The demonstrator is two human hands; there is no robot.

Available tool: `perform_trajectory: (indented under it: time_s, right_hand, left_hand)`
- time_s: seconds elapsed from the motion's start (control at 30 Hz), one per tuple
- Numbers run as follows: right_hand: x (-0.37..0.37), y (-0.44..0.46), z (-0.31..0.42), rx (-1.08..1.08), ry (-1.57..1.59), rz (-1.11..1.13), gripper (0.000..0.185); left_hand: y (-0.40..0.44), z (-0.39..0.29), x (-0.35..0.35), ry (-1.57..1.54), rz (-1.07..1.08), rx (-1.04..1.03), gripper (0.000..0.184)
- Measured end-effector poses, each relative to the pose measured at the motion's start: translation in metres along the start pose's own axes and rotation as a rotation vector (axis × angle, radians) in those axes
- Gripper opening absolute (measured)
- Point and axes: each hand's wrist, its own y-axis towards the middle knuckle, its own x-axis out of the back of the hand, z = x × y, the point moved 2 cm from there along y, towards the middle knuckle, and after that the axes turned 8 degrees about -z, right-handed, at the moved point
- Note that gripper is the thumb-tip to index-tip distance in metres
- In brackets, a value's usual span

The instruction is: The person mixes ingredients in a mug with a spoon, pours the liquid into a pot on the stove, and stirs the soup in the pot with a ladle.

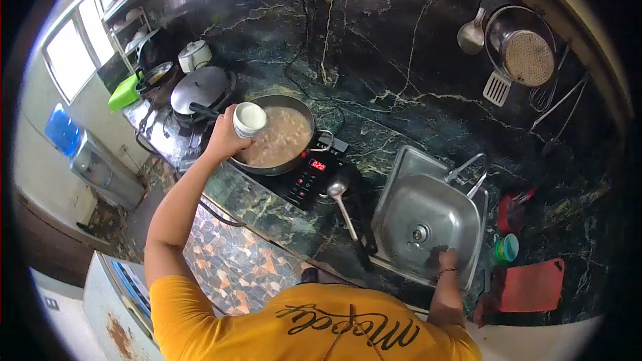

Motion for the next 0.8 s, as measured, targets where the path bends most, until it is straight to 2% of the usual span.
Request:
perform_trajectory:
  time_s: [0.13, 0.2, 0.33, 0.4, 0.47, 0.53, 0.57, 0.63, 0.67, 0.7, 0.8]
  right_hand:
    - [-0.009, -0.017, -0.008, 0.072, -0.138, -0.066, 0.039]
    - [-0.002, -0.031, -0.007, 0.105, 0.114, -0.225, 0.041]
    - [0.021, -0.047, 0.012, 0.053, 0.153, -0.244, 0.039]
    - [0.022, -0.042, 0.015, 0.122, 0.411, -0.281, 0.038]
    - [0.040, -0.046, 0.035, 0.111, 0.368, -0.293, 0.038]
    - [0.058, -0.052, 0.058, 0.104, 0.326, -0.303, 0.039]
    - [0.064, -0.055, 0.067, 0.106, 0.406, -0.289, 0.038]
    - [0.073, -0.055, 0.080, 0.112, 0.488, -0.273, 0.038]
    - [0.077, -0.053, 0.086, 0.134, 0.519, -0.245, 0.037]
    - [0.078, -0.052, 0.090, 0.156, 0.550, -0.217, 0.036]
    - [0.084, -0.046, 0.104, 0.209, 0.570, -0.220, 0.034]
  left_hand:
    - [0.023, 0.047, -0.014, 0.196, 0.083, -0.136, 0.090]
    - [0.031, 0.062, -0.021, 0.238, 0.125, -0.181, 0.092]
    - [0.040, 0.076, -0.033, 0.360, 0.148, -0.303, 0.095]
    - [0.044, 0.073, -0.035, 0.447, 0.178, -0.350, 0.093]
    - [0.047, 0.073, -0.038, 0.539, 0.204, -0.389, 0.092]
    - [0.054, 0.078, -0.043, 0.719, 0.218, -0.504, 0.085]
    - [0.055, 0.075, -0.041, 0.718, 0.218, -0.502, 0.085]
    - [0.057, 0.065, -0.033, 0.863, 0.225, -0.704, 0.073]
    - [0.058, 0.067, -0.036, 0.889, 0.155, -0.776, 0.059]
    - [0.061, 0.065, -0.035, 0.893, 0.154, -0.774, 0.059]
    - [0.066, 0.053, -0.034, 0.924, 0.110, -1.071, 0.044]
